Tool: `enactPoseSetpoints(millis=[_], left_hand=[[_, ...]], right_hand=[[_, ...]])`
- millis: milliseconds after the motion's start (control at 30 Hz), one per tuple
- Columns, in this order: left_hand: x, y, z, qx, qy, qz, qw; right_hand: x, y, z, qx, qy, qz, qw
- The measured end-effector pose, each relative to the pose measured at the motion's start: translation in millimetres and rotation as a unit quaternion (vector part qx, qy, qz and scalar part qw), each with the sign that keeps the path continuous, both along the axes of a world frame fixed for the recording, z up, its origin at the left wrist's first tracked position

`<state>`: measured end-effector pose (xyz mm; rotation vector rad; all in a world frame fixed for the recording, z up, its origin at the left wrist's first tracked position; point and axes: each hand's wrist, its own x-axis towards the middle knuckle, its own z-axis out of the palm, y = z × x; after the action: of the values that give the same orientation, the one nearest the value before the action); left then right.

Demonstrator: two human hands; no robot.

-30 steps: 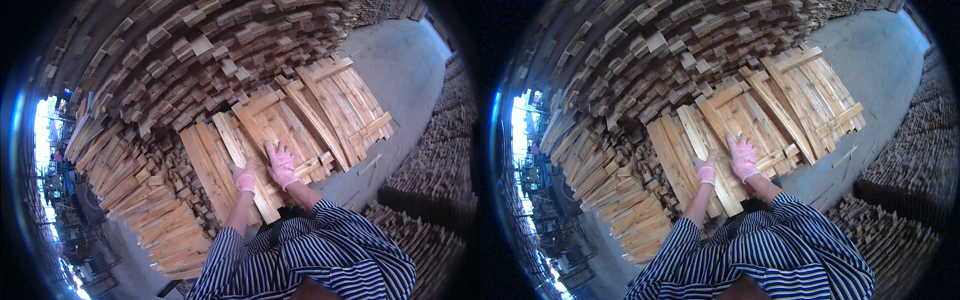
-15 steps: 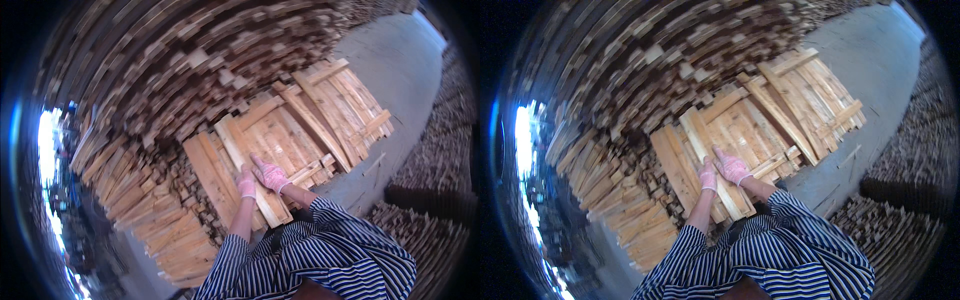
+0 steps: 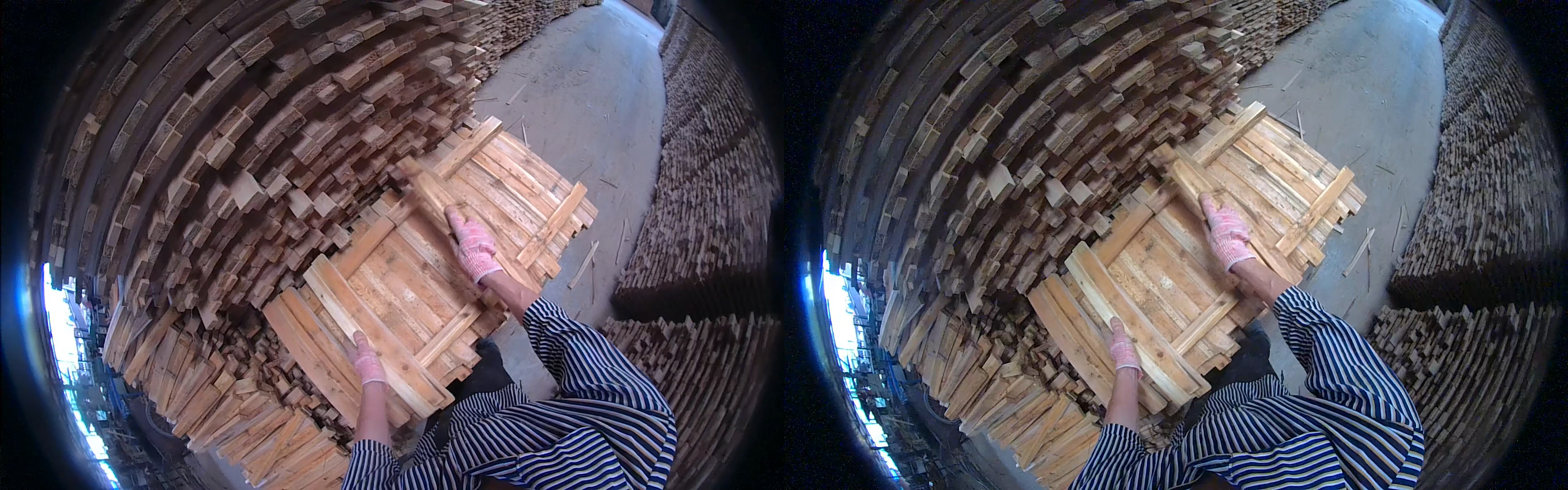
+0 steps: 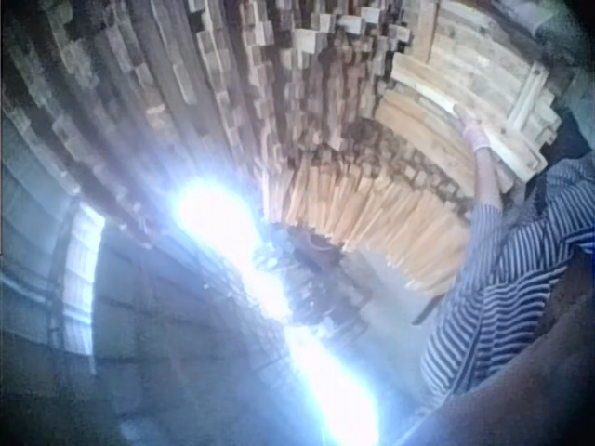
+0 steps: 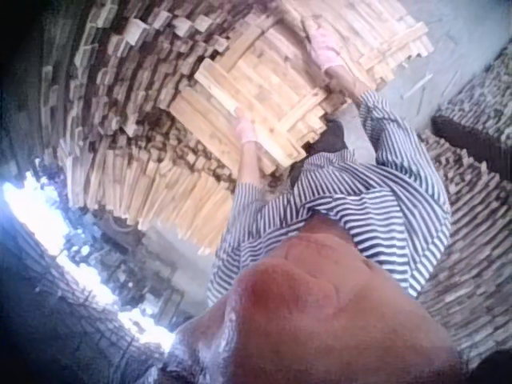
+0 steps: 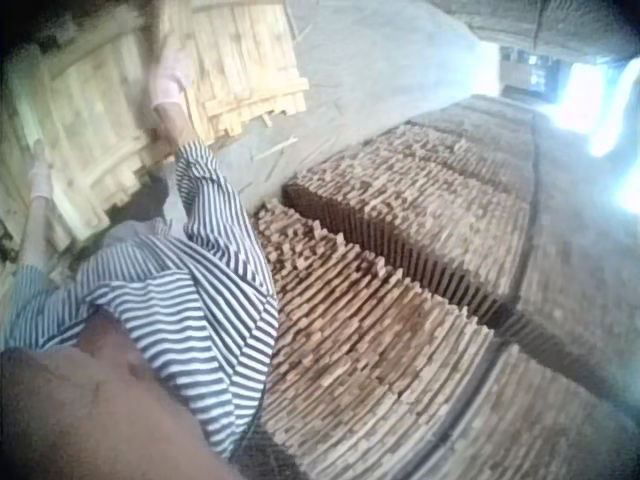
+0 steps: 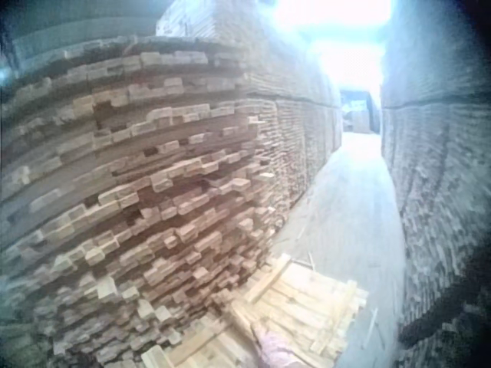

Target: The person repeatedly picks up bundles of wooden planks from a large pile and stacks them onto a growing stack. The person wears pink gloves and a striped shirt while performing this manual labor in a warehouse environment.

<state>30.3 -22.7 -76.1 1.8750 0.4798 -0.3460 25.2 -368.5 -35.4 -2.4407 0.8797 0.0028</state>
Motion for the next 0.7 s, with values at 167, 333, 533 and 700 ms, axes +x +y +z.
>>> enactPoseSetpoints(millis=[167, 333, 533, 700], left_hand=[[-4, -26, 15, 0.0, -0.022, 0.004, 1.0], [3, -22, 10, 0.033, -0.003, -0.004, 0.999], [1, -8, 4, 0.047, -0.017, 0.022, 0.999], [5, 7, -8, -0.008, 0.115, 0.038, 0.993]], right_hand=[[-3, -62, -48, -0.133, -0.06, 0.004, 0.989], [1, -80, -52, -0.055, -0.044, 0.014, 0.997], [-7, -39, -22, 0.007, -0.034, 0.023, 0.999], [-37, 96, -34, 0.038, -0.092, 0.122, 0.987]])
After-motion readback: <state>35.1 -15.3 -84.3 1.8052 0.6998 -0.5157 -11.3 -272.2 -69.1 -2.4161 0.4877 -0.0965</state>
